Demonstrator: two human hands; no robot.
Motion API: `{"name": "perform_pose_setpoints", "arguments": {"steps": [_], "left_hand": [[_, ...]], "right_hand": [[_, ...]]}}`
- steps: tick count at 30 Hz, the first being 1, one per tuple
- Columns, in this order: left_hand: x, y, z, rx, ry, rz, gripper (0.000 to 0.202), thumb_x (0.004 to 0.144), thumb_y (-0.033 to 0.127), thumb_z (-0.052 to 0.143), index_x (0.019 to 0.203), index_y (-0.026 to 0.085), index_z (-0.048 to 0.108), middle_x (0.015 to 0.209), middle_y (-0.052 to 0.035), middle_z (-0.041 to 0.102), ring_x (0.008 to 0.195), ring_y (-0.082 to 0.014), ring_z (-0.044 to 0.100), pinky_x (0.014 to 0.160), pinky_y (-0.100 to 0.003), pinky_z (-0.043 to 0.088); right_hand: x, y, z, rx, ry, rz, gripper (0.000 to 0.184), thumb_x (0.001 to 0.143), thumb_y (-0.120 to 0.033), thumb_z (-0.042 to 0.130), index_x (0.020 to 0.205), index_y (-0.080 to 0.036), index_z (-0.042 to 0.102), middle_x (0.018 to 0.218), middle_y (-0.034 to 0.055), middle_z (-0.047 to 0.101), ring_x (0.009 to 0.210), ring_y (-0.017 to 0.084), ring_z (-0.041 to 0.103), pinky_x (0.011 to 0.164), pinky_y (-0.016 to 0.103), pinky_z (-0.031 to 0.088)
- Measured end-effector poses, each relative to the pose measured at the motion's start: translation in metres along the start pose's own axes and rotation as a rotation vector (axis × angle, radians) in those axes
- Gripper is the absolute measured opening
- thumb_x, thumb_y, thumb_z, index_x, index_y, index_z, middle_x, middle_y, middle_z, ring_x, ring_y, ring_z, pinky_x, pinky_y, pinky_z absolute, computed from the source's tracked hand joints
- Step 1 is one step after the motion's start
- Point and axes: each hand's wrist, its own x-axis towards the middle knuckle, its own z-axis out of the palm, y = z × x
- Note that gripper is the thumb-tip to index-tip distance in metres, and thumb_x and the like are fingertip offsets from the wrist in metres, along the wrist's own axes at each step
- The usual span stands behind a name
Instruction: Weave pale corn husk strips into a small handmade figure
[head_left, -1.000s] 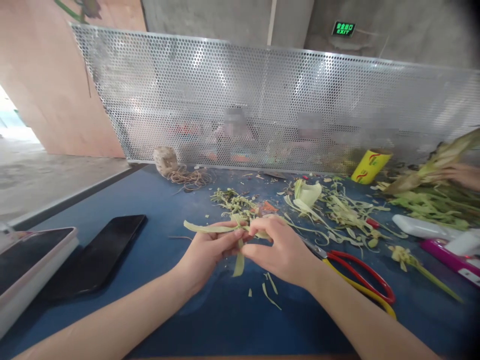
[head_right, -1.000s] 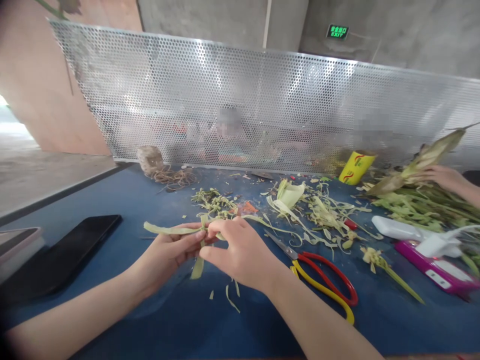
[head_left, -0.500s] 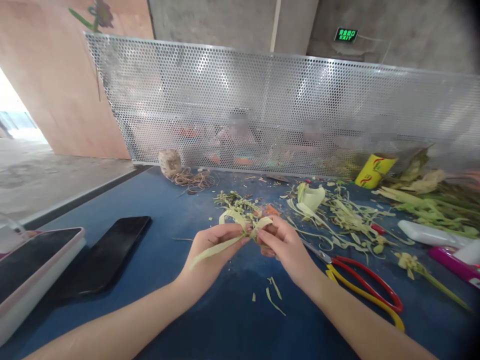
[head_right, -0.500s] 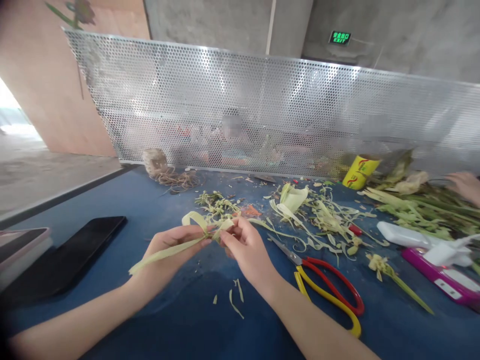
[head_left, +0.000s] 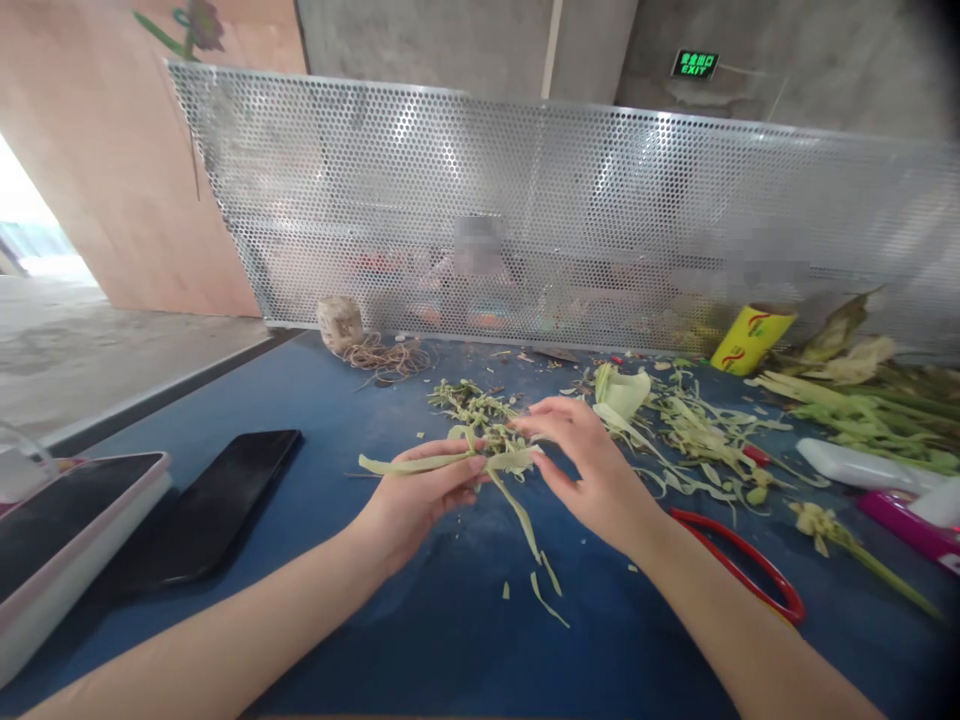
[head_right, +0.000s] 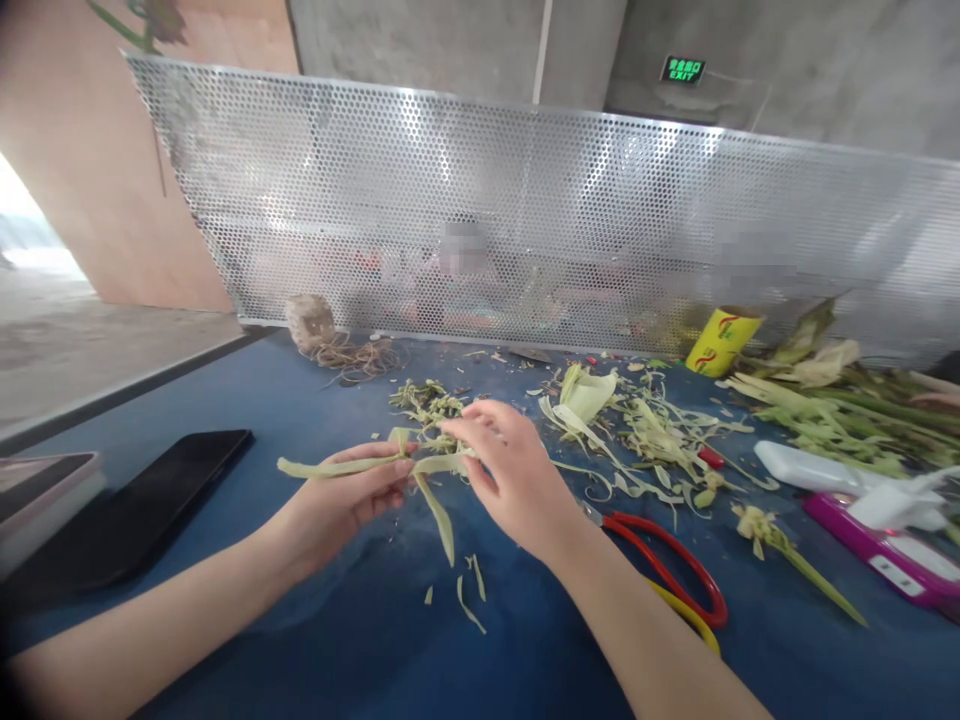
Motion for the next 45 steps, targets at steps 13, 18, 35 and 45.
{"name": "perform_pose_setpoints", "arguments": {"steps": [13,18,35,45], "left_hand": [[-0.005,-0.006,0.005,0.429,-0.12,0.242,0.015,0.062,0.024,0.066,0.071,0.013,0.069,0.062,-0.0036,0.064,0.051,-0.0106,0.052,0.051,-0.021,0.043],[-0.005,-0.007,0.004,0.561,-0.14,0.254,0.012,0.065,0.02,0.06,0.071,0.014,0.068,0.059,-0.002,0.061,0.05,-0.0113,0.051,0.049,-0.021,0.041],[-0.007,-0.002,0.003,0.542,-0.348,0.147,0.019,0.07,0.022,0.058,0.085,0.013,0.063,0.071,-0.0029,0.065,0.058,-0.0108,0.056,0.057,-0.024,0.049],[-0.008,-0.004,0.008,0.297,-0.36,-0.009,0.013,0.066,0.018,0.064,0.077,0.01,0.064,0.067,-0.0034,0.064,0.057,-0.0105,0.056,0.054,-0.023,0.048]], "right_hand": [[0.0,-0.015,0.009,0.22,0.049,-0.016,0.005,0.074,-0.017,0.057,0.073,-0.022,0.055,0.082,0.0009,0.058,0.082,0.015,0.052,0.079,0.033,0.036],[0.0,-0.019,0.018,0.439,-0.116,0.364,0.006,0.069,-0.015,0.054,0.069,-0.02,0.049,0.07,-0.0012,0.052,0.065,0.012,0.051,0.06,0.025,0.04],[0.001,-0.012,0.027,1.058,-0.034,0.647,0.02,0.064,-0.026,0.066,0.068,-0.018,0.048,0.065,-0.0031,0.05,0.06,0.01,0.05,0.059,0.025,0.043],[-0.008,-0.019,0.017,0.305,0.006,0.089,0.004,0.077,-0.019,0.051,0.075,-0.021,0.049,0.07,-0.0003,0.053,0.061,0.011,0.051,0.057,0.022,0.044]]}}
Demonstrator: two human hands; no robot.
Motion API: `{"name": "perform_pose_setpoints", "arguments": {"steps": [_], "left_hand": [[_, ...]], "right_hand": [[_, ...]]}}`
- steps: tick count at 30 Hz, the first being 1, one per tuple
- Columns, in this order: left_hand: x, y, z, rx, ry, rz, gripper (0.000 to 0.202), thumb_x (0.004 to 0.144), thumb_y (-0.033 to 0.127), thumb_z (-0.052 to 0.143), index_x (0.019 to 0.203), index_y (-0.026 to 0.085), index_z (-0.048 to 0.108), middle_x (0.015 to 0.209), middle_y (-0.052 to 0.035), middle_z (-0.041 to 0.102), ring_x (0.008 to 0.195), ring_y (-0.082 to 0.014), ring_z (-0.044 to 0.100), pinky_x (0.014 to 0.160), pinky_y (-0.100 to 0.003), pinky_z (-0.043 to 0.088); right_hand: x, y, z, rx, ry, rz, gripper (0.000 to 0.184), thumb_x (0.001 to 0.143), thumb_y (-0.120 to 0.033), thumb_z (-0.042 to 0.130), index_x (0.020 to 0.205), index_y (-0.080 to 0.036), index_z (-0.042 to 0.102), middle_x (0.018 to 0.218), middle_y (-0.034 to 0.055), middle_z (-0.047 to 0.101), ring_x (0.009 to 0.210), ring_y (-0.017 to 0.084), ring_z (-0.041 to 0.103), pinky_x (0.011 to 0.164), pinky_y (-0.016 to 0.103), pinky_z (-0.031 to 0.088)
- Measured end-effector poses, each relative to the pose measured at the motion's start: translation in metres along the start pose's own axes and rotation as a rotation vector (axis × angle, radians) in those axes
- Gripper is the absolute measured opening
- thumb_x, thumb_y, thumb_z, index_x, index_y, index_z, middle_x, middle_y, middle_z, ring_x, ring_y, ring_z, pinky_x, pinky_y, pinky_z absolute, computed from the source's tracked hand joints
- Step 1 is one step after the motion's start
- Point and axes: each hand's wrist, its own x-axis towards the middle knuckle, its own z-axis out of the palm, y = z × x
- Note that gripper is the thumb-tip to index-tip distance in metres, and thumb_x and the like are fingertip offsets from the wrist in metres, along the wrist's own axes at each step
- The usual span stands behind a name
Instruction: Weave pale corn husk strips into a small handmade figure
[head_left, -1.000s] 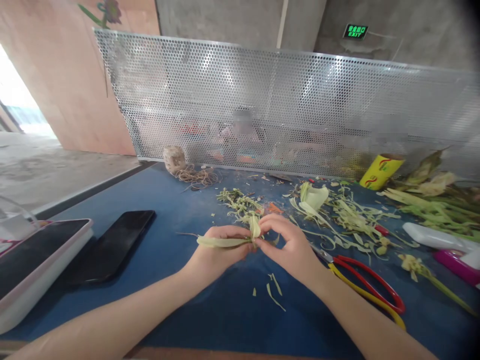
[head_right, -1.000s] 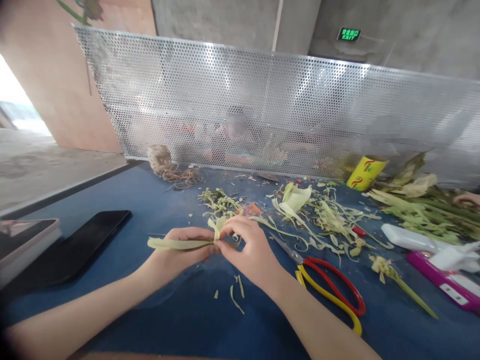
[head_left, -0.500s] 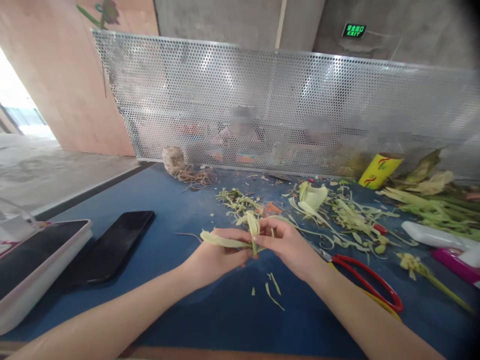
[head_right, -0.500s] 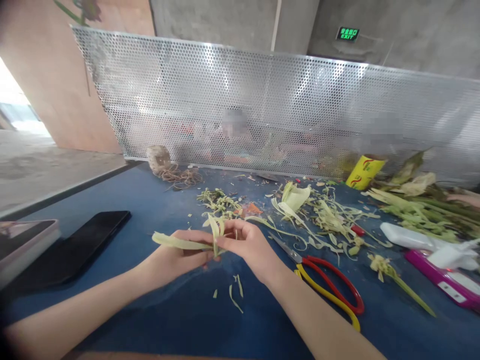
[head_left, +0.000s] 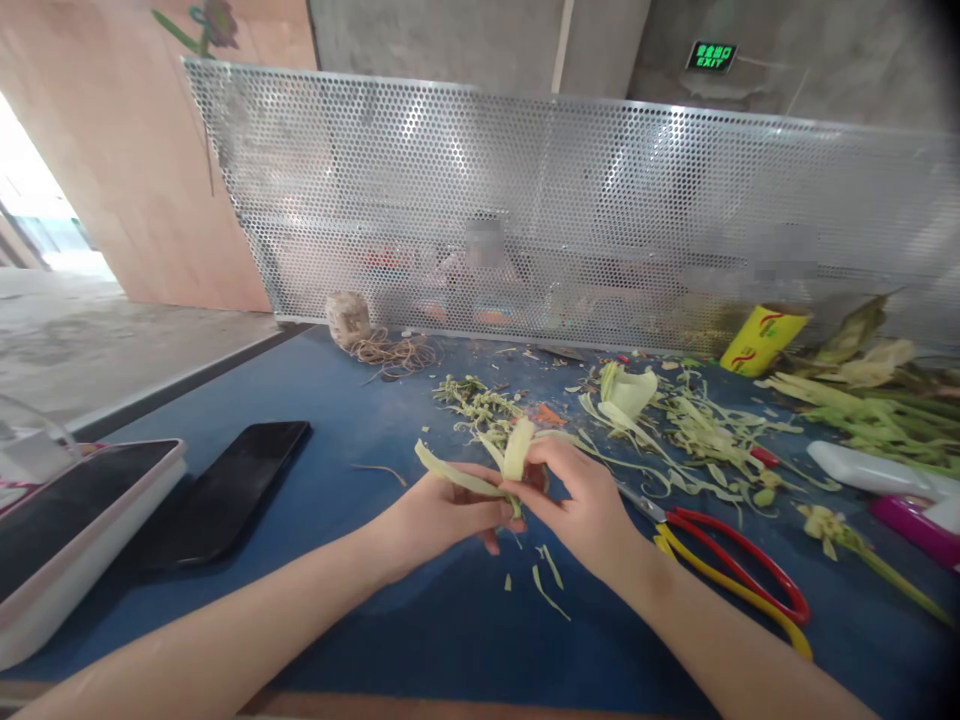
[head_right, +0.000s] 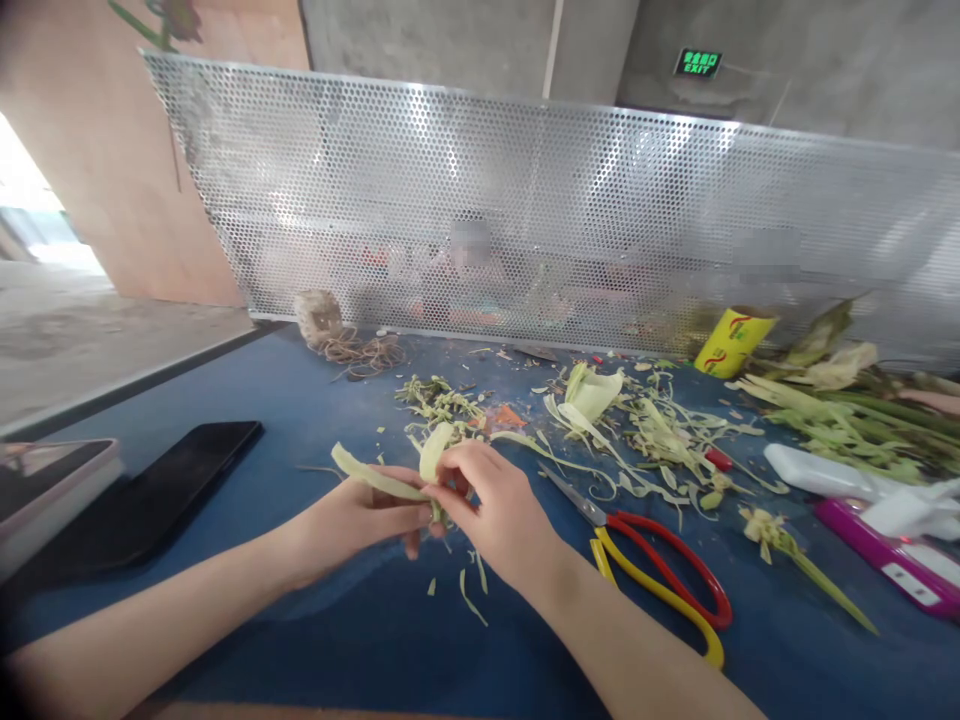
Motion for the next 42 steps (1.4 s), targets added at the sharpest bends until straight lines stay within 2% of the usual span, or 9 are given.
{"name": "perform_pose_setpoints", "arguments": {"steps": [3,9,13,16,23,28,32,36,42], "left_hand": [[0.0,-0.002,-0.001,-0.041,-0.024,-0.006,0.008,0.066,0.016,0.064,0.072,0.01,0.064,0.066,-0.0024,0.063,0.058,-0.0099,0.057,0.053,-0.021,0.047],[-0.004,0.003,0.0,-0.083,-0.044,-0.055,0.007,0.064,0.015,0.065,0.071,0.012,0.063,0.065,-0.0007,0.063,0.055,-0.0091,0.055,0.054,-0.022,0.045],[-0.005,0.006,0.002,-0.072,-0.032,-0.069,0.006,0.063,0.016,0.065,0.066,0.011,0.062,0.066,-0.0018,0.062,0.061,-0.0117,0.056,0.057,-0.024,0.045],[-0.004,0.005,0.002,-0.092,-0.04,-0.071,0.013,0.065,0.02,0.064,0.074,0.01,0.062,0.07,-0.0046,0.062,0.068,-0.0151,0.057,0.059,-0.027,0.045],[-0.002,0.003,0.003,-0.088,-0.04,-0.04,0.011,0.067,0.017,0.057,0.076,0.012,0.06,0.07,-0.0042,0.062,0.069,-0.0167,0.057,0.059,-0.029,0.046],[0.001,0.002,0.011,0.097,-0.041,-0.013,0.008,0.07,0.013,0.051,0.069,0.013,0.06,0.064,0.0,0.06,0.059,-0.0115,0.055,0.057,-0.025,0.046],[0.001,0.002,0.013,0.118,-0.01,-0.019,0.014,0.07,0.009,0.049,0.062,0.012,0.06,0.059,0.0013,0.059,0.054,-0.0094,0.054,0.058,-0.023,0.046],[0.001,-0.002,0.01,0.062,-0.032,-0.028,0.01,0.07,0.016,0.054,0.068,0.011,0.062,0.066,-0.0017,0.062,0.053,-0.0101,0.056,0.059,-0.026,0.047],[0.002,-0.006,0.009,0.041,-0.038,0.023,0.012,0.072,0.023,0.056,0.07,0.011,0.059,0.068,-0.0027,0.061,0.055,-0.0103,0.055,0.058,-0.027,0.048]], "right_hand": [[0.001,0.0,-0.003,0.028,-0.088,-0.058,0.003,0.079,-0.02,0.052,0.082,-0.02,0.052,0.076,0.0013,0.056,0.068,0.011,0.054,0.062,0.022,0.046],[0.004,0.001,-0.012,0.081,-0.283,-0.24,0.022,0.082,-0.011,0.043,0.098,-0.02,0.057,0.095,0.0056,0.057,0.088,0.012,0.054,0.077,0.025,0.046],[0.005,-0.002,-0.018,0.072,-0.348,-0.214,0.029,0.081,-0.005,0.041,0.101,-0.019,0.056,0.096,0.0073,0.056,0.088,0.014,0.052,0.077,0.029,0.045],[0.006,-0.003,-0.02,0.092,-0.388,-0.148,0.028,0.081,-0.005,0.039,0.096,-0.019,0.058,0.093,0.0064,0.056,0.085,0.014,0.053,0.076,0.029,0.045],[0.011,-0.005,-0.02,0.231,-0.301,0.181,0.027,0.085,-0.021,0.041,0.111,-0.025,0.047,0.082,0.0003,0.061,0.071,0.011,0.056,0.064,0.024,0.046],[0.012,-0.008,-0.007,0.113,-0.315,0.156,0.023,0.078,-0.023,0.052,0.1,-0.026,0.059,0.076,-0.0005,0.058,0.066,0.011,0.054,0.062,0.024,0.045],[0.01,-0.007,0.001,0.09,-0.152,0.062,0.017,0.076,-0.019,0.054,0.088,-0.025,0.064,0.08,0.0017,0.053,0.073,0.013,0.054,0.065,0.026,0.045],[0.011,-0.006,-0.002,0.195,-0.034,0.008,0.008,0.073,-0.016,0.056,0.075,-0.022,0.06,0.086,0.0025,0.052,0.084,0.015,0.053,0.076,0.031,0.044],[0.012,-0.008,-0.008,0.411,-0.129,0.156,0.007,0.078,-0.017,0.051,0.083,-0.021,0.052,0.088,0.0012,0.06,0.082,0.012,0.056,0.076,0.029,0.045]]}}
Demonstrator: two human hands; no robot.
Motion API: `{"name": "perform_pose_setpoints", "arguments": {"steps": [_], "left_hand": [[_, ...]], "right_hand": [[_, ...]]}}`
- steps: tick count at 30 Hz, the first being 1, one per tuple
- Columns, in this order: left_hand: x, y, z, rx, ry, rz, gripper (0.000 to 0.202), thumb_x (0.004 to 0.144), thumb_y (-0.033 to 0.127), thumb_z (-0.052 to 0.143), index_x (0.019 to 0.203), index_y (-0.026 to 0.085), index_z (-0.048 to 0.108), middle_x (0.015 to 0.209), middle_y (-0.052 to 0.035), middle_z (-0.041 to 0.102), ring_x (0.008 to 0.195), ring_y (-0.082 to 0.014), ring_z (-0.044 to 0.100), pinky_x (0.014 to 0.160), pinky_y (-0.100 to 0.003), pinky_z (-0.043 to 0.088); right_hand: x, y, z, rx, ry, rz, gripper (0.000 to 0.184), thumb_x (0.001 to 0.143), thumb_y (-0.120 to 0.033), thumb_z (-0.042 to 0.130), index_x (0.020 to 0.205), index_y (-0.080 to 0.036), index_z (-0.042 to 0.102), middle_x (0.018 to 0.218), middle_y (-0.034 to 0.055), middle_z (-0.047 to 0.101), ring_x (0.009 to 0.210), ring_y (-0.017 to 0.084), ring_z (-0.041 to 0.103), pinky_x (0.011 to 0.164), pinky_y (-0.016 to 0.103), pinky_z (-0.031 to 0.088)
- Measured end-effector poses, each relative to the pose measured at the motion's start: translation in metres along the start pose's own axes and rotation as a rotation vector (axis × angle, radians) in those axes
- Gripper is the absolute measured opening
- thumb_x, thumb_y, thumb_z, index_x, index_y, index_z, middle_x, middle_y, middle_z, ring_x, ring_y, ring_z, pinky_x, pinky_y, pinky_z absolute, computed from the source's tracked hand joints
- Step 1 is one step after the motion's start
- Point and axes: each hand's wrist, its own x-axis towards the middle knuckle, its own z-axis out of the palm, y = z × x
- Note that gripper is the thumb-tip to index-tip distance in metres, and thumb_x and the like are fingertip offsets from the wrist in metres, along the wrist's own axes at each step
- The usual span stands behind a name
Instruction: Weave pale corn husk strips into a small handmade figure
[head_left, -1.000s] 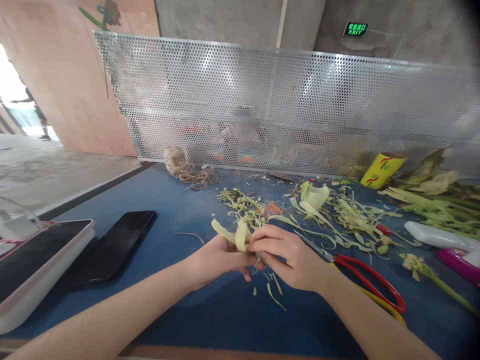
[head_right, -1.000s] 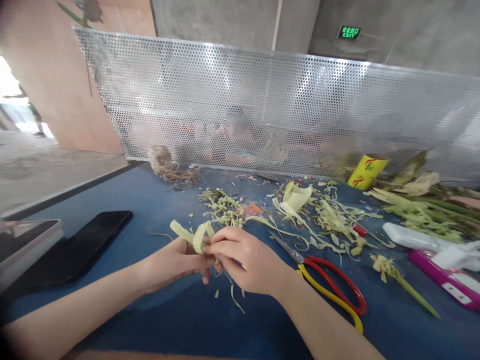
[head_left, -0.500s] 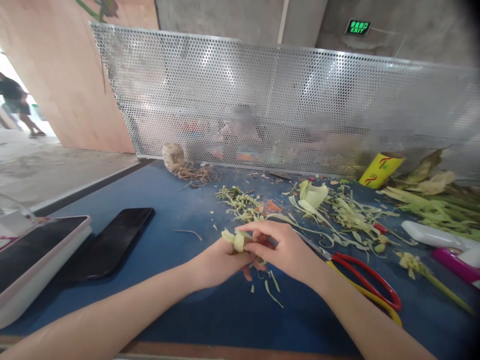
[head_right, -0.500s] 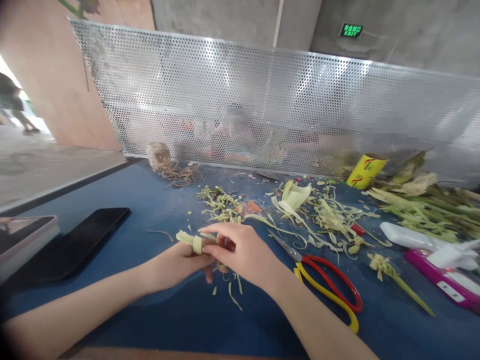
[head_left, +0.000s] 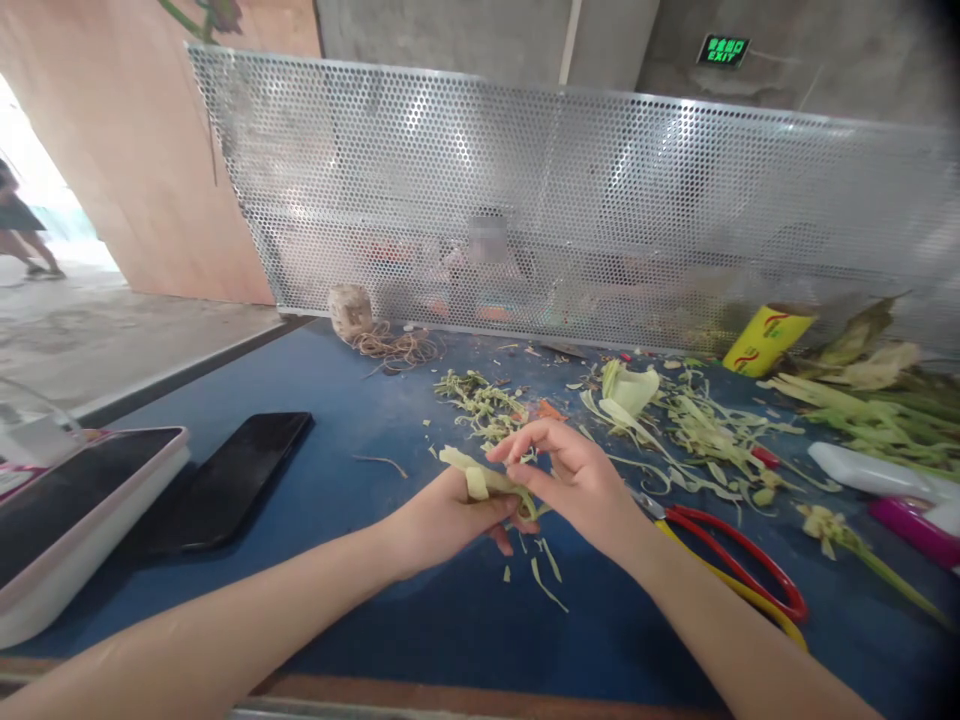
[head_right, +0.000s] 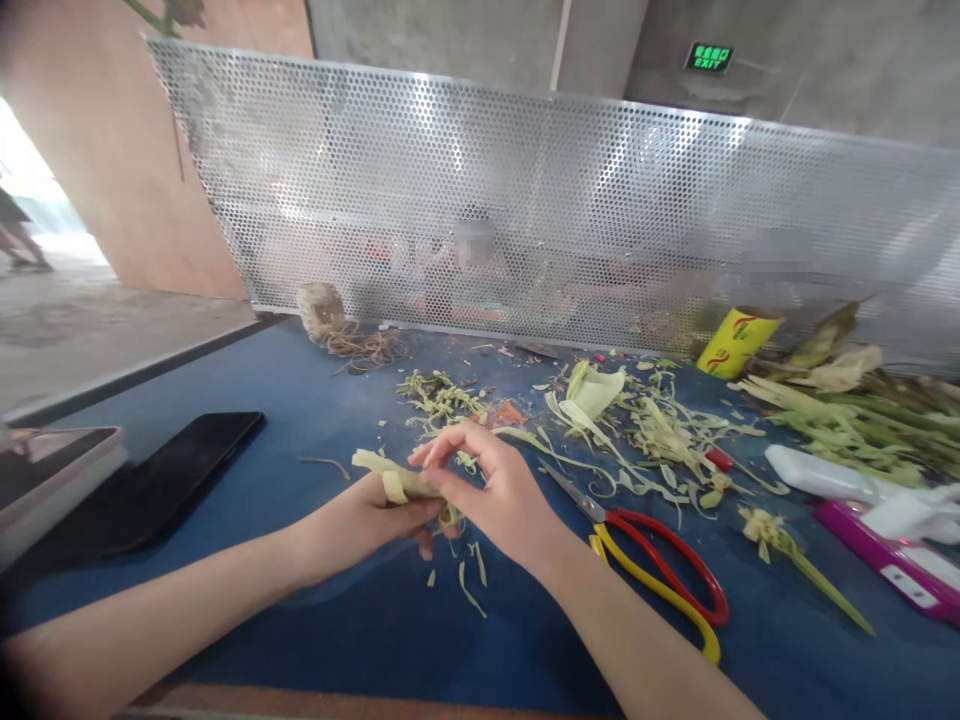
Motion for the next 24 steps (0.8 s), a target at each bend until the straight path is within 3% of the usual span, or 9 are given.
{"name": "perform_pose_setpoints", "arguments": {"steps": [3,8,13,16,19,24], "left_hand": [[-0.001,0.0,0.001,0.043,-0.017,0.009,0.01,0.072,0.019,0.055,0.067,0.011,0.057,0.066,-0.0012,0.06,0.054,-0.0093,0.054,0.057,-0.025,0.047],[-0.002,0.0,0.001,0.079,-0.048,0.017,0.01,0.073,0.02,0.054,0.068,0.012,0.058,0.067,-0.0011,0.06,0.054,-0.0093,0.055,0.056,-0.025,0.048],[-0.002,0.001,-0.001,0.098,-0.071,-0.018,0.017,0.074,0.025,0.053,0.074,0.011,0.062,0.072,-0.0044,0.064,0.057,-0.0111,0.056,0.059,-0.026,0.048],[-0.002,0.004,-0.002,0.041,-0.06,0.012,0.014,0.071,0.023,0.056,0.074,0.011,0.063,0.07,-0.0046,0.064,0.063,-0.0141,0.058,0.059,-0.027,0.049],[-0.003,0.007,-0.003,0.03,-0.015,-0.013,0.011,0.068,0.02,0.058,0.067,0.011,0.062,0.066,-0.003,0.063,0.057,-0.0115,0.057,0.057,-0.025,0.048],[-0.003,0.008,-0.005,0.01,0.028,-0.037,0.011,0.068,0.021,0.06,0.069,0.01,0.063,0.066,-0.0026,0.063,0.055,-0.0104,0.056,0.057,-0.023,0.047]], "right_hand": [[0.0,-0.003,0.003,-0.137,-0.047,-0.014,0.025,0.074,-0.014,0.055,0.096,-0.025,0.055,0.09,-0.0003,0.061,0.08,0.012,0.054,0.075,0.028,0.044],[-0.001,0.0,0.007,-0.235,0.004,-0.029,0.017,0.074,-0.013,0.053,0.086,-0.023,0.06,0.074,-0.0009,0.057,0.069,0.012,0.052,0.067,0.026,0.044],[-0.001,0.006,-0.002,-0.285,0.055,-0.159,0.033,0.079,-0.009,0.041,0.103,-0.025,0.056,0.08,0.0017,0.05,0.068,0.011,0.049,0.063,0.026,0.045],[-0.004,0.006,-0.01,-0.415,-0.039,-0.295,0.038,0.08,-0.006,0.038,0.104,-0.028,0.058,0.094,0.0039,0.049,0.075,0.011,0.05,0.066,0.027,0.046],[-0.007,0.005,-0.016,-0.505,-0.155,-0.388,0.035,0.08,-0.006,0.039,0.098,-0.027,0.061,0.1,0.005,0.051,0.081,0.013,0.051,0.071,0.029,0.046],[-0.009,0.002,-0.025,-0.572,-0.265,-0.386,0.033,0.08,-0.008,0.039,0.104,-0.021,0.058,0.107,0.0095,0.049,0.083,0.014,0.052,0.07,0.029,0.048]]}}
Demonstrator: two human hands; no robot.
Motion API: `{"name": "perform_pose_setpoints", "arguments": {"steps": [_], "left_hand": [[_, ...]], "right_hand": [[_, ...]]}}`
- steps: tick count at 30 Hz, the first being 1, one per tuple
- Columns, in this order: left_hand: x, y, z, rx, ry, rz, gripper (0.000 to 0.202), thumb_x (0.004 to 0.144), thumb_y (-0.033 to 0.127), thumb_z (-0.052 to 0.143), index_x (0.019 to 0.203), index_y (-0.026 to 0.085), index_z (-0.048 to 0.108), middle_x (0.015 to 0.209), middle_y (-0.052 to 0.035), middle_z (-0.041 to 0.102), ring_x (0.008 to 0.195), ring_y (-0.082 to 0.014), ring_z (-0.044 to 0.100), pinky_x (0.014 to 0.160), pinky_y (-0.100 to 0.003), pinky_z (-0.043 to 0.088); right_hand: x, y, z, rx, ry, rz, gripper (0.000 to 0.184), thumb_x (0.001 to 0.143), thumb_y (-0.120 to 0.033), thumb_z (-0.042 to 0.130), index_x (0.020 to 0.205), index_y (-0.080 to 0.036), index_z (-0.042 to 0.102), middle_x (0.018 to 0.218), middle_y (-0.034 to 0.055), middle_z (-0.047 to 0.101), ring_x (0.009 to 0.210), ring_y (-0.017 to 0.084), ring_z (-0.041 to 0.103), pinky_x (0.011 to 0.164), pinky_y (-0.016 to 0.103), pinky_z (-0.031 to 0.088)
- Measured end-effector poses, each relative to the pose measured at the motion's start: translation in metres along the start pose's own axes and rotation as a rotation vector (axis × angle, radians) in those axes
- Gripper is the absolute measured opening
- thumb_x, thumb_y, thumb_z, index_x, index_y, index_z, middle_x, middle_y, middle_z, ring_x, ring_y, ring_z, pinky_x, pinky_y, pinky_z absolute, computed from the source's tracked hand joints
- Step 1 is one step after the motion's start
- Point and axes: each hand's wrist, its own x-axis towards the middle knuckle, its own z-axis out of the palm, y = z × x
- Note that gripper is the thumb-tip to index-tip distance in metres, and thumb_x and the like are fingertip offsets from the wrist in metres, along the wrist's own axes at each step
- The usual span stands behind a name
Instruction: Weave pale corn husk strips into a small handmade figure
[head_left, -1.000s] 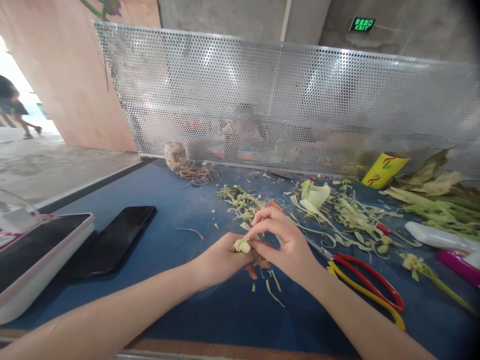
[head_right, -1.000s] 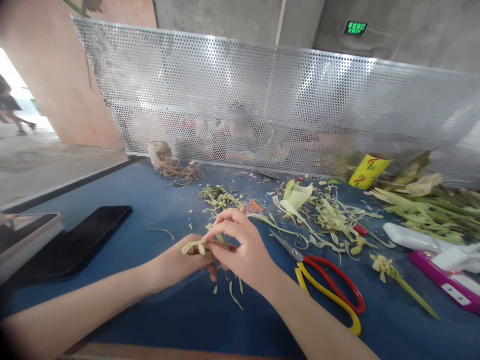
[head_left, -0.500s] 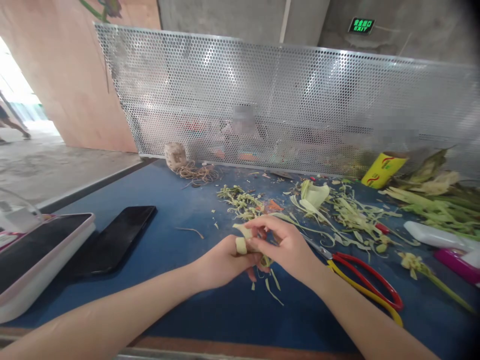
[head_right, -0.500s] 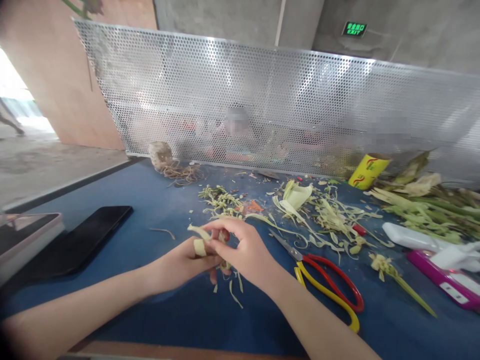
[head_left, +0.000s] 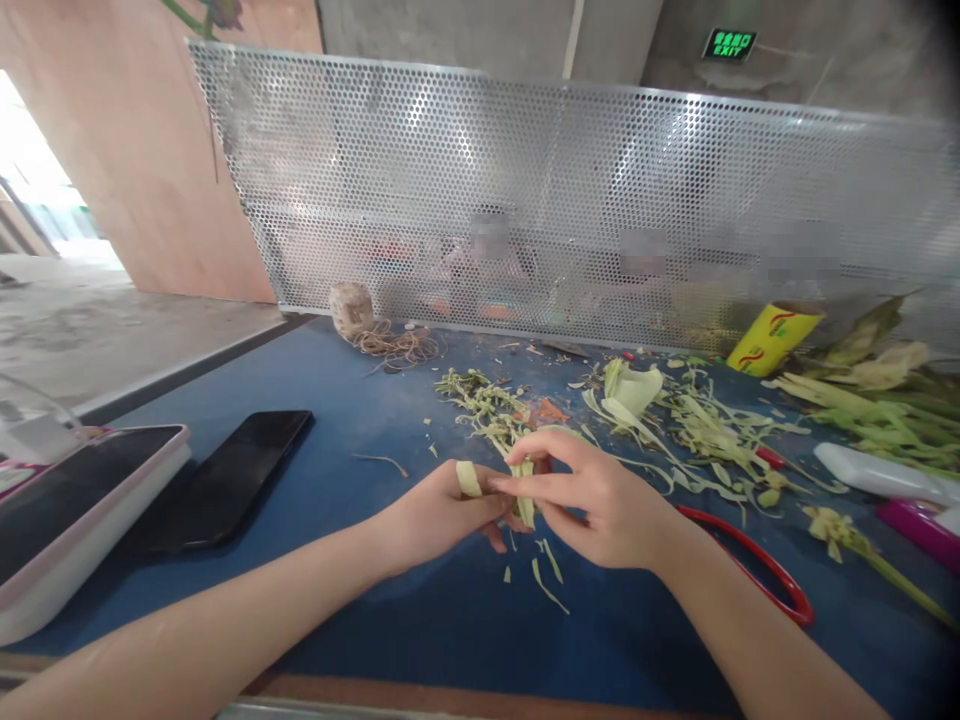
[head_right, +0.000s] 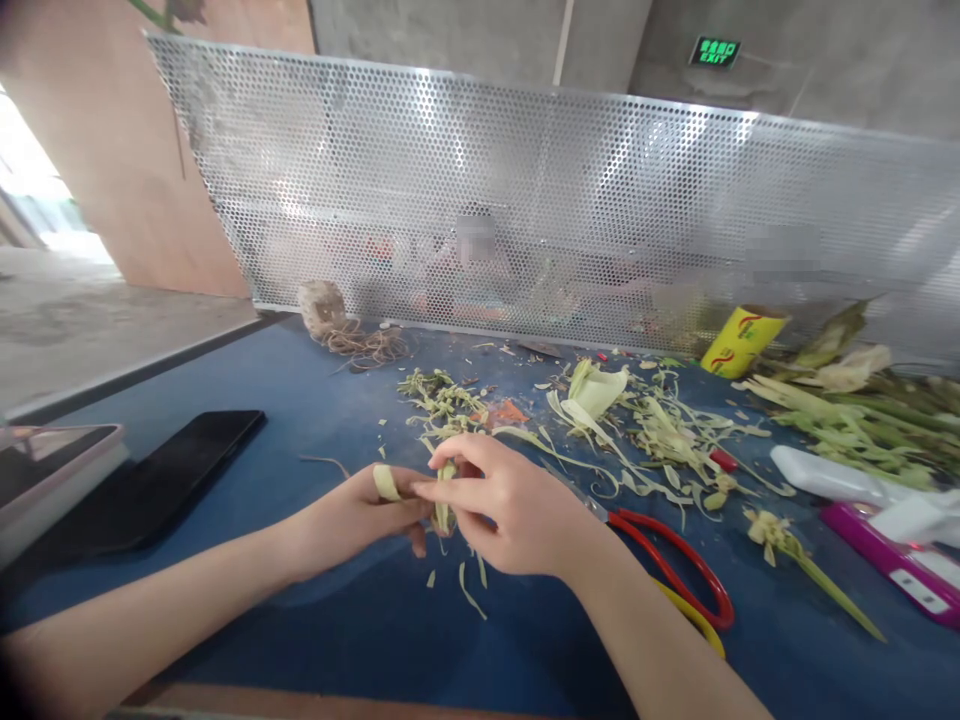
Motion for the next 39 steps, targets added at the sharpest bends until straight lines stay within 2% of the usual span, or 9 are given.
{"name": "perform_pose_setpoints", "arguments": {"steps": [3,6,9,16,22,29,34,35,39], "left_hand": [[0.001,-0.001,-0.001,-0.012,-0.003,0.005,0.015,0.069,0.023,0.059,0.07,0.01,0.064,0.07,-0.004,0.064,0.057,-0.0108,0.056,0.058,-0.024,0.047],[0.001,-0.001,-0.001,-0.033,0.033,-0.022,0.013,0.069,0.022,0.059,0.07,0.011,0.065,0.068,-0.0035,0.065,0.055,-0.0104,0.055,0.057,-0.024,0.047],[0.001,-0.001,-0.001,-0.061,0.061,-0.054,0.012,0.068,0.021,0.06,0.071,0.011,0.066,0.066,-0.0038,0.066,0.055,-0.0108,0.056,0.057,-0.024,0.046],[0.002,-0.001,-0.002,-0.074,0.029,-0.047,0.016,0.066,0.02,0.061,0.076,0.01,0.067,0.067,-0.0056,0.066,0.061,-0.0136,0.058,0.058,-0.025,0.047],[0.003,-0.004,-0.008,0.015,-0.019,-0.026,0.019,0.058,0.009,0.064,0.076,0.013,0.068,0.069,-0.0018,0.066,0.057,-0.01,0.056,0.058,-0.023,0.046],[0.005,-0.01,-0.012,0.111,-0.01,-0.017,0.015,0.055,0.016,0.07,0.07,0.013,0.068,0.056,0.002,0.062,0.054,-0.0085,0.054,0.055,-0.019,0.045],[0.004,-0.007,-0.012,0.142,-0.016,-0.036,0.016,0.056,0.022,0.071,0.07,0.013,0.069,0.055,0.0023,0.06,0.053,-0.0087,0.054,0.055,-0.02,0.046],[0.004,-0.007,-0.012,0.152,-0.017,-0.046,0.018,0.056,0.022,0.071,0.071,0.013,0.069,0.056,0.0019,0.061,0.053,-0.0091,0.054,0.055,-0.021,0.046],[0.005,-0.006,-0.013,0.2,-0.007,-0.032,0.018,0.056,0.02,0.07,0.072,0.013,0.069,0.057,0.0016,0.061,0.054,-0.0091,0.053,0.053,-0.019,0.044]], "right_hand": [[0.002,-0.001,-0.004,-0.002,-0.053,0.034,0.029,0.083,-0.014,0.039,0.106,-0.021,0.056,0.106,0.0099,0.049,0.085,0.015,0.053,0.071,0.029,0.047],[0.004,-0.004,-0.005,0.022,-0.049,0.248,0.019,0.085,-0.026,0.041,0.096,-0.023,0.056,0.088,0.0049,0.055,0.071,0.013,0.054,0.061,0.025,0.047],[0.007,-0.007,-0.004,0.033,-0.034,0.438,0.016,0.084,-0.036,0.043,0.079,-0.024,0.053,0.07,-0.0007,0.052,0.059,0.011,0.051,0.05,0.022,0.043],[0.008,-0.009,-0.005,-0.015,-0.071,0.36,0.015,0.085,-0.033,0.043,0.075,-0.022,0.045,0.066,-0.0017,0.05,0.06,0.011,0.049,0.054,0.023,0.038],[0.007,-0.009,-0.004,-0.094,-0.056,0.302,0.014,0.086,-0.03,0.042,0.074,-0.021,0.043,0.064,-0.0015,0.048,0.059,0.011,0.048,0.053,0.022,0.037],[0.005,-0.011,0.0,-0.164,-0.063,0.234,0.016,0.087,-0.028,0.039,0.078,-0.019,0.049,0.064,0.0001,0.048,0.059,0.012,0.048,0.055,0.023,0.039],[0.003,-0.011,-0.004,-0.243,-0.141,-0.062,0.025,0.085,-0.015,0.035,0.102,-0.013,0.052,0.089,0.011,0.055,0.081,0.018,0.051,0.069,0.03,0.042],[0.003,-0.012,-0.005,-0.236,-0.144,-0.038,0.025,0.085,-0.015,0.034,0.101,-0.013,0.053,0.088,0.0104,0.056,0.08,0.018,0.052,0.069,0.029,0.042],[0.003,-0.016,-0.004,-0.085,-0.112,0.336,0.021,0.087,-0.032,0.037,0.084,-0.02,0.054,0.07,0.0001,0.054,0.06,0.01,0.052,0.056,0.022,0.043]]}}
